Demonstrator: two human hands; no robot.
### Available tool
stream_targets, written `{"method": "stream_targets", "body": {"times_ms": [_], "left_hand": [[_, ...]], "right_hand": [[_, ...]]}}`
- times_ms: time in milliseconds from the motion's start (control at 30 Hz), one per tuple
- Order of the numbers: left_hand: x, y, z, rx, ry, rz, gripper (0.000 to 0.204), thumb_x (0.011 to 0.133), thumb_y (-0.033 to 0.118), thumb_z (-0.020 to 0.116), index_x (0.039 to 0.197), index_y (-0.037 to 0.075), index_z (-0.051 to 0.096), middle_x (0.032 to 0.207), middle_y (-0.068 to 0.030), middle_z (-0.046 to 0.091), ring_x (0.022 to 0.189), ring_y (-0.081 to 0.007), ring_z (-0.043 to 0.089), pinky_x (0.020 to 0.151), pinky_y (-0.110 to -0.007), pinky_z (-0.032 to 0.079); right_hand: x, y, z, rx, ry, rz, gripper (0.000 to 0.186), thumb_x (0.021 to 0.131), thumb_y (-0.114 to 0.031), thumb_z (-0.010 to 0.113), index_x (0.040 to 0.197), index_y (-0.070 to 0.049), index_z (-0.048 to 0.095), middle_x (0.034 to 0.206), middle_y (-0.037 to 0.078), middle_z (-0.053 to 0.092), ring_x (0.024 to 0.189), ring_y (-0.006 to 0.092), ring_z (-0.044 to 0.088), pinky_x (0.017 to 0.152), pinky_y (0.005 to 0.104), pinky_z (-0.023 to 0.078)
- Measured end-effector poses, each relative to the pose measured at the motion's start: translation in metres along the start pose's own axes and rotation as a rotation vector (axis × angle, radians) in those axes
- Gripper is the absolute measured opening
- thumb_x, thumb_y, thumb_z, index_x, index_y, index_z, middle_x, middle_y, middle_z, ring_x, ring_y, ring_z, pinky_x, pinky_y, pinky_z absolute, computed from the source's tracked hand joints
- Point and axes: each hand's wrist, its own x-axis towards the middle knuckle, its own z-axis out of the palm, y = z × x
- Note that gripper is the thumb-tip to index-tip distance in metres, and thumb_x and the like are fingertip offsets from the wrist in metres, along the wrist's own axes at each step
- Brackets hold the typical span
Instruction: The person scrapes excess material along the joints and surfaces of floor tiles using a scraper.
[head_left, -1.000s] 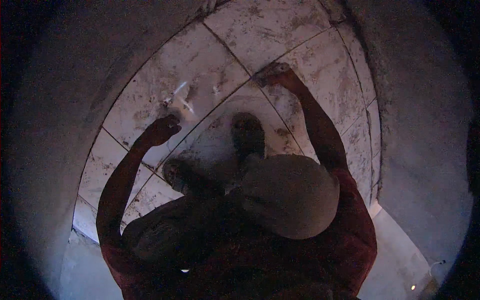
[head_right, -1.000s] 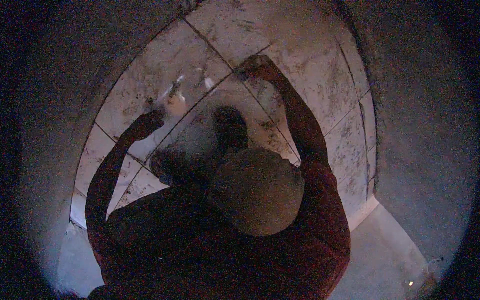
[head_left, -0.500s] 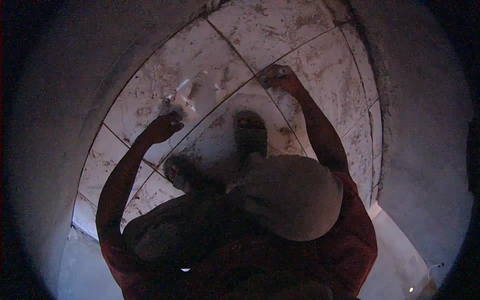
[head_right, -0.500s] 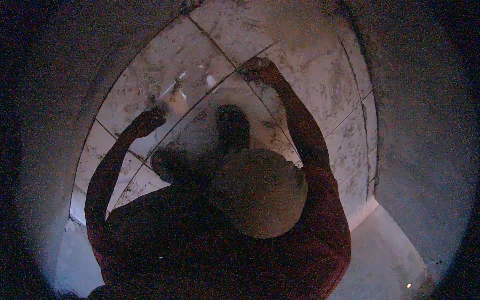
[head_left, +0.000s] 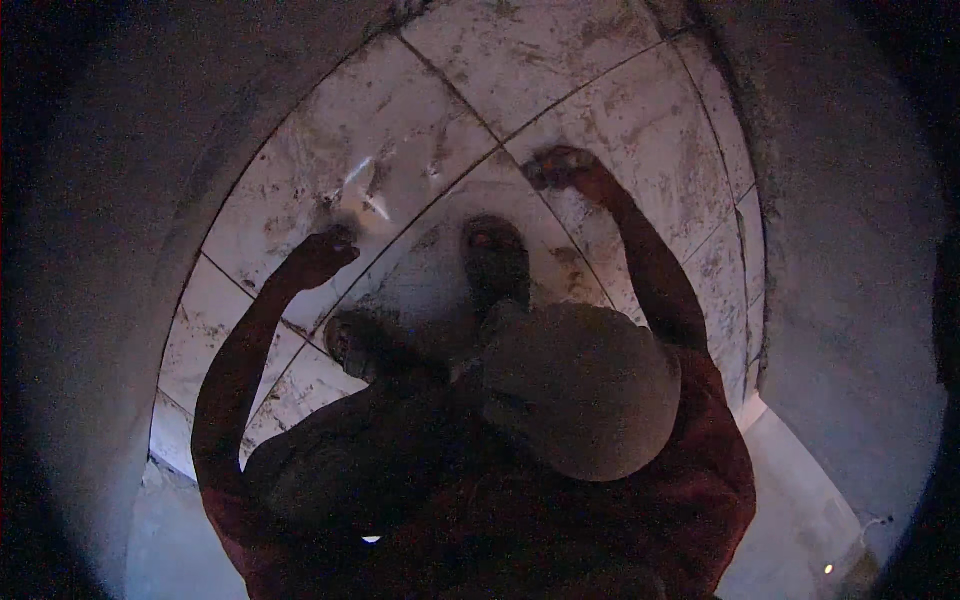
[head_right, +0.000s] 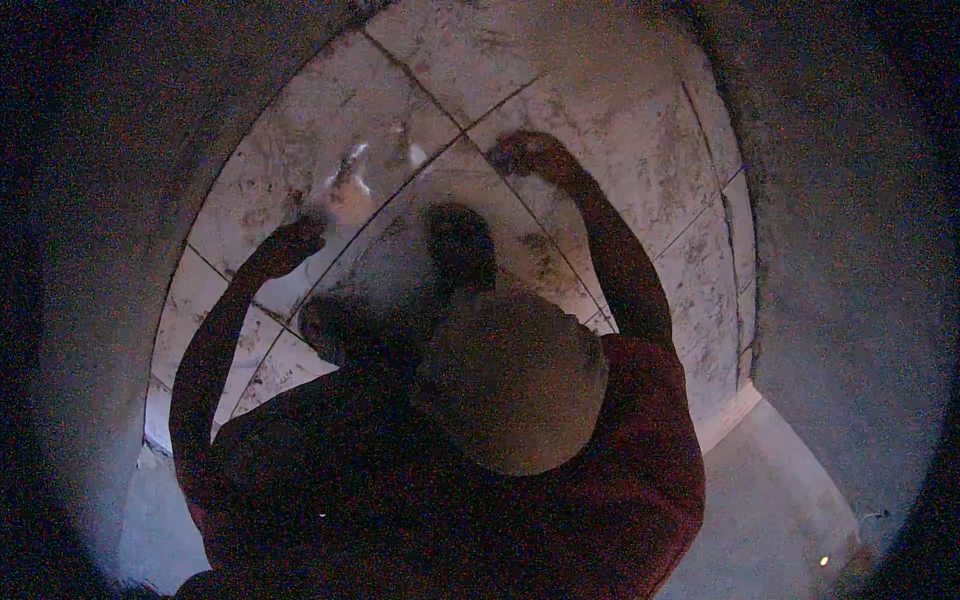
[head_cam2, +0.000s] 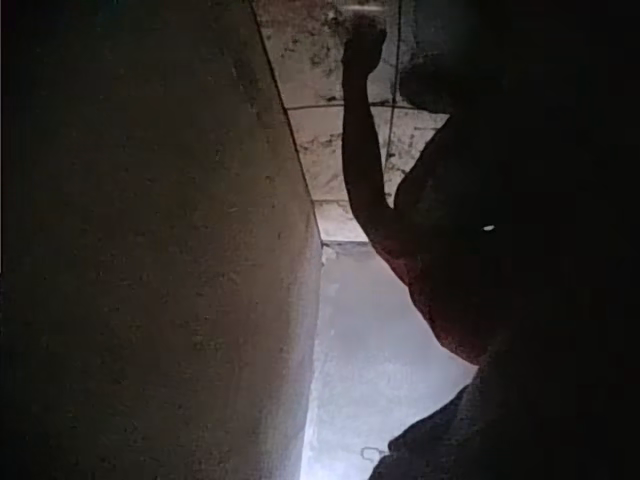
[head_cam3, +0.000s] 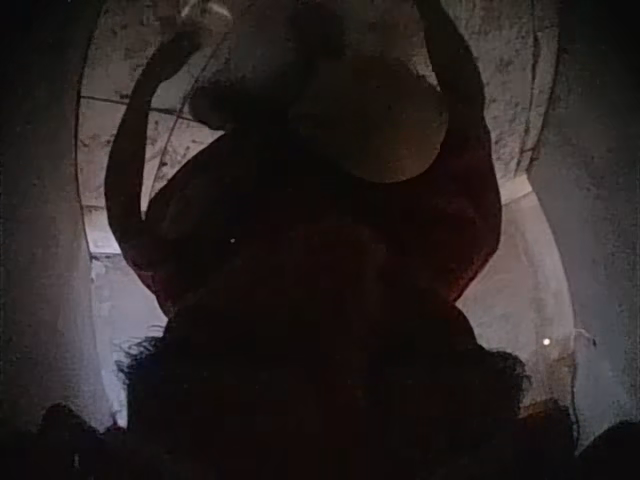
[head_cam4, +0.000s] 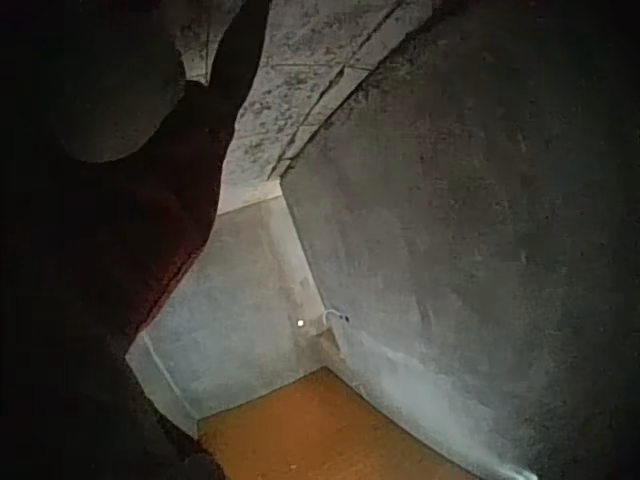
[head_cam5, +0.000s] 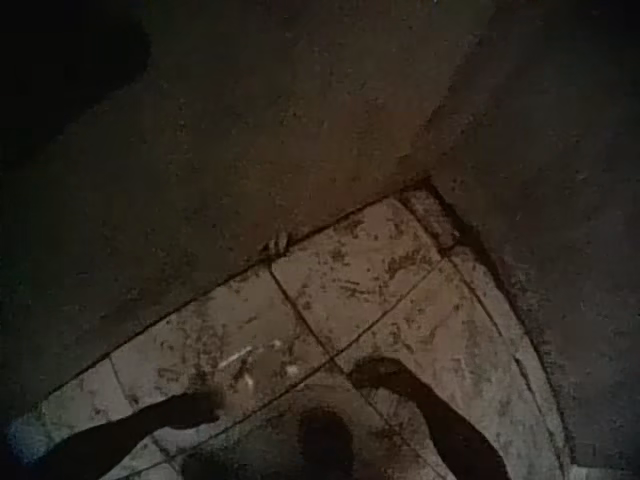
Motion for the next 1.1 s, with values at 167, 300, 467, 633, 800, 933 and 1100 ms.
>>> {"method": "stream_targets", "body": {"times_ms": [167, 300, 467, 633, 800, 933, 1100], "left_hand": [[-0.01, 0.004, 0.001, 0.05, 0.044, -0.037, 0.046, 0.085, 0.042, 0.052, 0.105, 0.002, 0.055, 0.103, -0.018, 0.059, 0.096, -0.032, 0.057, 0.086, -0.039, 0.043], [-0.007, 0.006, 0.001, -0.001, 0.029, -0.141, 0.05, 0.084, 0.045, 0.052, 0.11, 0.002, 0.053, 0.107, -0.0178, 0.059, 0.098, -0.033, 0.056, 0.087, -0.039, 0.042], [-0.001, 0.007, -0.002, 0.017, 0.038, -0.048, 0.05, 0.084, 0.043, 0.052, 0.113, 0.003, 0.052, 0.111, -0.0187, 0.056, 0.102, -0.0329, 0.055, 0.088, -0.039, 0.042], [-0.012, 0.009, -0.002, 0.203, 0.036, 0.092, 0.048, 0.085, 0.042, 0.051, 0.114, 0.003, 0.052, 0.115, -0.0184, 0.054, 0.105, -0.0326, 0.053, 0.09, -0.039, 0.041], [0.002, 0.003, 0.0, 0.041, 0.011, 0.022, 0.047, 0.085, 0.042, 0.051, 0.111, 0.003, 0.054, 0.109, -0.0179, 0.057, 0.104, -0.0327, 0.053, 0.091, -0.039, 0.04], [-0.001, 0.009, -0.005, 0.092, 0.028, -0.008, 0.048, 0.086, 0.044, 0.05, 0.111, 0.003, 0.054, 0.109, -0.0168, 0.057, 0.106, -0.0308, 0.052, 0.093, -0.039, 0.038], [-0.02, -0.023, 0.021, 0.21, 0.128, 0.076, 0.04, 0.086, 0.036, 0.053, 0.106, 0.001, 0.056, 0.106, -0.0173, 0.059, 0.102, -0.0309, 0.055, 0.089, -0.037, 0.041]], "right_hand": [[0.015, 0.005, 0.0, 0.063, -0.062, -0.007, 0.035, 0.079, -0.025, 0.064, 0.108, -0.006, 0.06, 0.098, 0.004, 0.063, 0.078, 0.0123, 0.059, 0.068, 0.0268, 0.047], [-0.007, -0.011, 0.007, -0.074, 0.048, 0.016, 0.03, 0.079, -0.019, 0.064, 0.105, -0.004, 0.06, 0.098, 0.006, 0.063, 0.083, 0.0141, 0.06, 0.072, 0.0285, 0.049], [-0.025, 0.018, 0.001, 0.219, 0.05, 0.018, 0.028, 0.079, -0.018, 0.064, 0.103, -0.004, 0.061, 0.097, 0.006, 0.063, 0.089, 0.0163, 0.061, 0.077, 0.0279, 0.049], [-0.028, 0.038, 0.003, 0.2, -0.07, 0.001, 0.022, 0.081, -0.011, 0.06, 0.101, -0.002, 0.06, 0.102, 0.01, 0.062, 0.091, 0.0184, 0.06, 0.081, 0.0307, 0.049], [-0.054, 0.021, 0.01, -0.119, 0.138, 0.173, 0.023, 0.08, -0.012, 0.062, 0.1, -0.001, 0.06, 0.104, 0.011, 0.061, 0.091, 0.0188, 0.06, 0.082, 0.0311, 0.049], [-0.05, 0.064, -0.013, 0.507, -0.004, 0.061, 0.028, 0.078, -0.01, 0.062, 0.105, -0.002, 0.058, 0.102, 0.01, 0.062, 0.091, 0.0197, 0.061, 0.082, 0.0306, 0.049], [-0.052, 0.053, 0.0, 0.6, -0.06, 0.081, 0.033, 0.077, -0.007, 0.063, 0.108, -0.001, 0.057, 0.103, 0.01, 0.062, 0.095, 0.0203, 0.06, 0.084, 0.0308, 0.048]]}}
